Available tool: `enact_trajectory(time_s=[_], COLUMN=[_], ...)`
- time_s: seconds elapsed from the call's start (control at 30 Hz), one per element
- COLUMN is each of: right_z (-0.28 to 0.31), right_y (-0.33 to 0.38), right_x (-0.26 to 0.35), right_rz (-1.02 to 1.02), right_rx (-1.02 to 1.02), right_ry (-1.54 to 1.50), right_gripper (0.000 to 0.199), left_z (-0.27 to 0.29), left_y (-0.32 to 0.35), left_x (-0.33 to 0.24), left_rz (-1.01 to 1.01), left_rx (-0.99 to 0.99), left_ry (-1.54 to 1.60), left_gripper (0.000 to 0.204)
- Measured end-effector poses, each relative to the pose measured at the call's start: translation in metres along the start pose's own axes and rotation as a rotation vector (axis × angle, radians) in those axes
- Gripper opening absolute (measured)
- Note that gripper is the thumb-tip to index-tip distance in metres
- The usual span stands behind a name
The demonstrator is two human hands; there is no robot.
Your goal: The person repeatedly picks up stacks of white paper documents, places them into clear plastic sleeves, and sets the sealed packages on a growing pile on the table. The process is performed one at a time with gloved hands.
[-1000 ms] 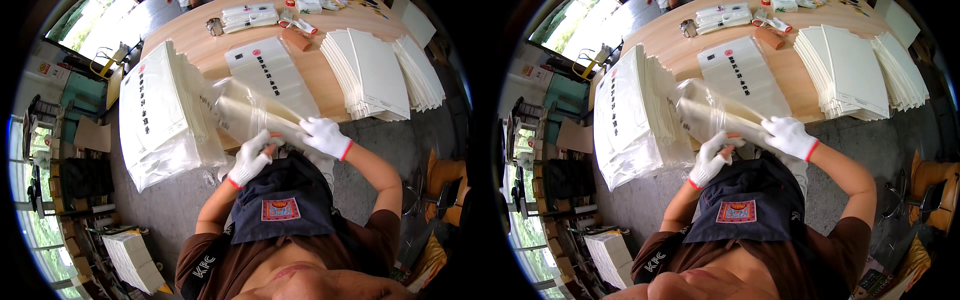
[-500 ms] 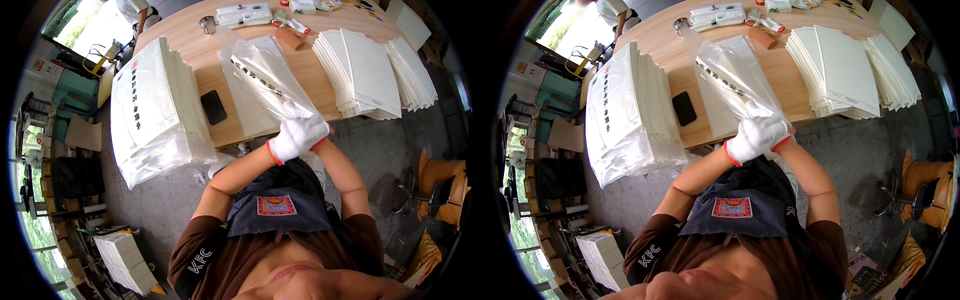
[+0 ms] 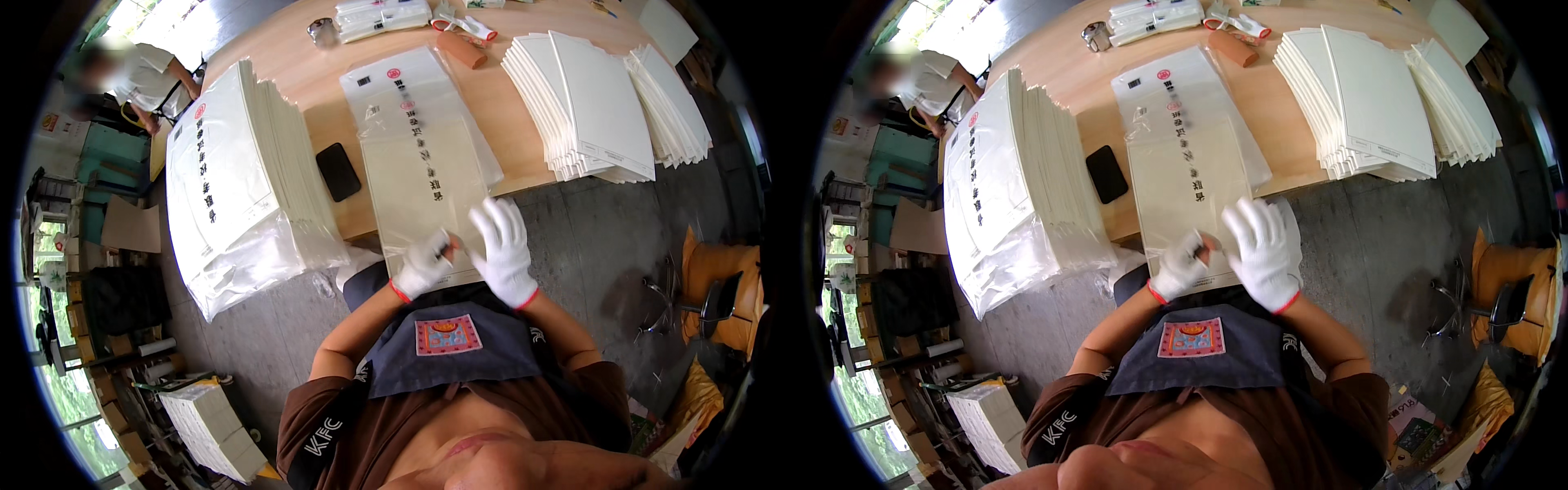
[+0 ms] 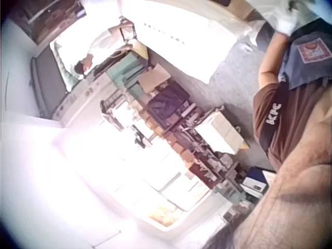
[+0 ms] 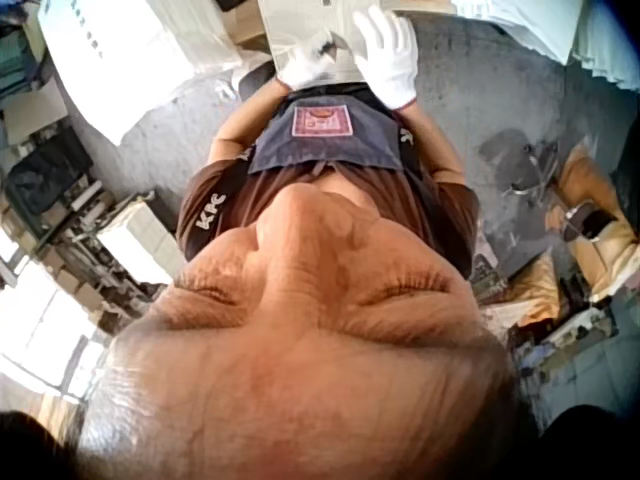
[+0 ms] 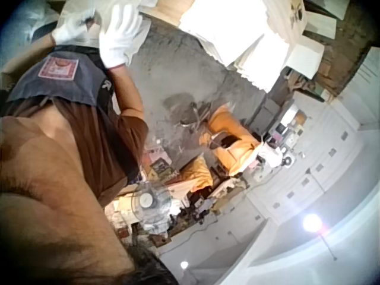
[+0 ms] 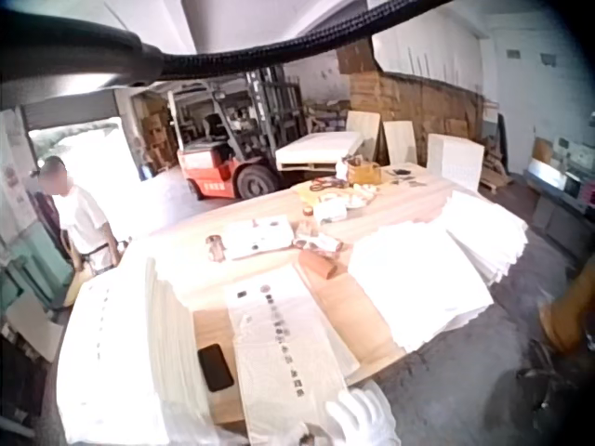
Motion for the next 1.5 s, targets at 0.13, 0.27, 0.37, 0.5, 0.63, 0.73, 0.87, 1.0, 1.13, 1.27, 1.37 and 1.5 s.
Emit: enact_trajectory(time_s=[0.13, 0.27, 0.37, 0.5, 0.63, 0.73, 0.87, 1.0, 1.13, 1.27, 1.37, 1.5], right_z=[-0.062, -0.053, -0.046, -0.033, -0.002, 0.020, 0.014, -0.016, -0.133, -0.170, -0.139, -0.163], right_y=[0.001, -0.030, -0.024, 0.038, 0.066, 0.071, 0.078, 0.044, 0.077, 0.039, -0.003, -0.035], right_x=[-0.070, -0.075, -0.072, -0.052, -0.026, -0.009, -0.010, -0.100, -0.113, -0.090, -0.079, -0.082], right_rz=[-0.499, -0.463, -0.345, -0.223, -0.120, -0.023, 0.159, -0.690, -0.733, -0.754, -0.904, -0.927], right_rx=[0.496, 0.428, 0.419, 0.624, 0.820, 1.084, 1.303, 1.021, 0.525, 0.111, -0.019, -0.053], right_ry=[0.187, 0.296, 0.378, 0.338, 0.251, 0.179, 0.066, -0.728, -1.412, -1.790, -1.827, -1.630], right_gripper=[0.058, 0.038, 0.036, 0.025, 0.024, 0.026, 0.032, 0.046, 0.048, 0.037, 0.035, 0.033], left_z=[-0.004, 0.065, 0.079, 0.062, 0.050, 0.044, 0.038, 0.043, 0.050, 0.092, 0.093, 0.013], left_y=[0.004, -0.014, -0.004, 0.052, 0.090, 0.119, 0.143, 0.132, 0.114, 0.118, 0.143, 0.106], left_x=[0.002, 0.079, 0.071, 0.047, 0.015, 0.002, 0.005, 0.005, 0.003, 0.032, 0.071, 0.099], left_rz=[-0.319, -0.033, 0.136, 0.119, 0.141, 0.108, 0.072, 0.027, 0.105, 0.213, 0.346, 0.596], left_rx=[-0.009, -0.381, -0.434, -0.490, -0.467, -0.442, -0.428, -0.464, -0.526, -0.589, -0.609, -0.579], left_ry=[-0.468, -0.648, -0.545, -0.456, -0.439, -0.366, -0.355, -0.308, -0.386, -0.586, -0.273, 1.337], left_gripper=[0.014, 0.008, 0.012, 0.022, 0.024, 0.026, 0.027, 0.025, 0.025, 0.021, 0.015, 0.025])
Point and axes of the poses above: each hand's wrist, its own y-axis away from the middle knuckle, its own z-axis out of the back of the hand, x = y × z, the point moved 4 cm from there along -y, towards the middle knuckle, and after that the axes turned 7 degrees about x, right-handed, at the moved point
